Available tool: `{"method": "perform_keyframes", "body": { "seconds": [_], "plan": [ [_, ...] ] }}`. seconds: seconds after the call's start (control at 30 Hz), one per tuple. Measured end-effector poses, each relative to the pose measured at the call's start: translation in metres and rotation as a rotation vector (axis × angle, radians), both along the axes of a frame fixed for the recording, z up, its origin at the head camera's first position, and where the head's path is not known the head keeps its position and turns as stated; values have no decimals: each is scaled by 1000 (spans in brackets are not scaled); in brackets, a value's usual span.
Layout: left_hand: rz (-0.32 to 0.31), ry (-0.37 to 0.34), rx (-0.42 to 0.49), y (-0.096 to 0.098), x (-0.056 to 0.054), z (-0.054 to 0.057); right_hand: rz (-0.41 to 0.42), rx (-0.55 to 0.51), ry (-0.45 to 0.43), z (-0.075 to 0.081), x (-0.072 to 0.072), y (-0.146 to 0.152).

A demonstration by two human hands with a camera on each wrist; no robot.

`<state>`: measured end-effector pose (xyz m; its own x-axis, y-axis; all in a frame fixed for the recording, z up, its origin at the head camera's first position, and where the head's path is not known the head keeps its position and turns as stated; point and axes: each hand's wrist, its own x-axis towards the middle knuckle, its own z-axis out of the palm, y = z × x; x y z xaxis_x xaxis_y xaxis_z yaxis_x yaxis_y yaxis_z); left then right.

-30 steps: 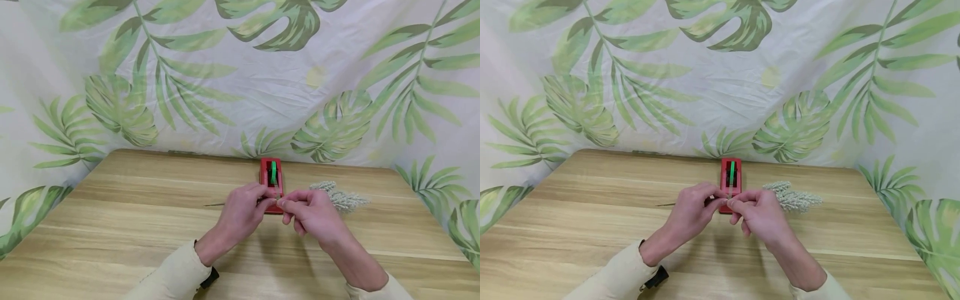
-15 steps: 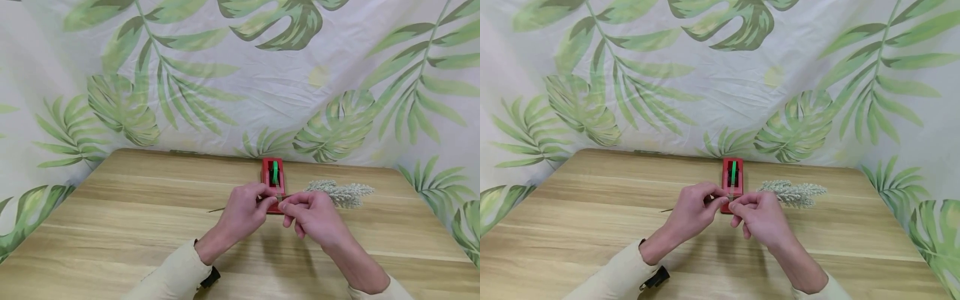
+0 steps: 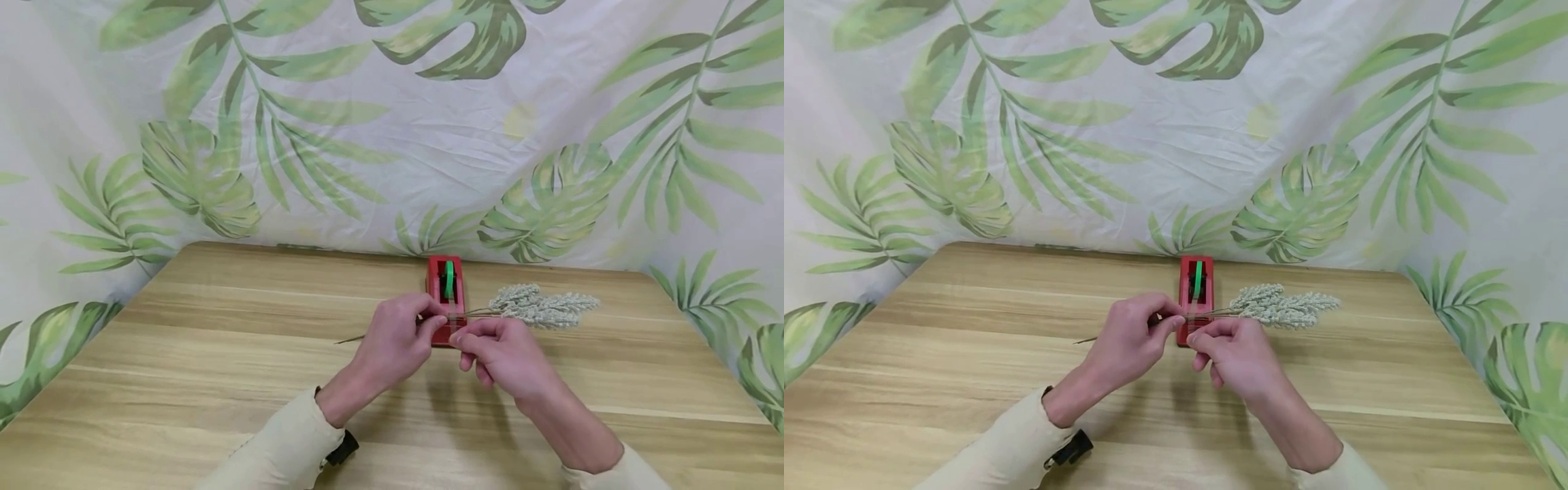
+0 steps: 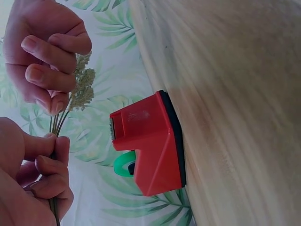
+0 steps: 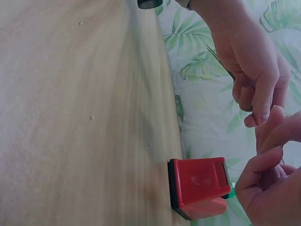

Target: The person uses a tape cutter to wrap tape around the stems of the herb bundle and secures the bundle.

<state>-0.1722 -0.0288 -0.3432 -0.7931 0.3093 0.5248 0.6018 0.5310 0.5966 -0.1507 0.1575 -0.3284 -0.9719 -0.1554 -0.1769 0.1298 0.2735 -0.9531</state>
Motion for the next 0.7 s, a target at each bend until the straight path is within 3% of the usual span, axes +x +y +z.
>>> {"method": "perform_keyframes", "body": {
  "seconds": [0.27, 0.7],
  "plan": [
    [-3, 24, 2, 0, 0, -1, -52, -48, -23, -11, -4, -6],
    [-48, 3, 5, -1, -2, -2, -188, -113, -15, -19, -5, -15]
  ]
}}
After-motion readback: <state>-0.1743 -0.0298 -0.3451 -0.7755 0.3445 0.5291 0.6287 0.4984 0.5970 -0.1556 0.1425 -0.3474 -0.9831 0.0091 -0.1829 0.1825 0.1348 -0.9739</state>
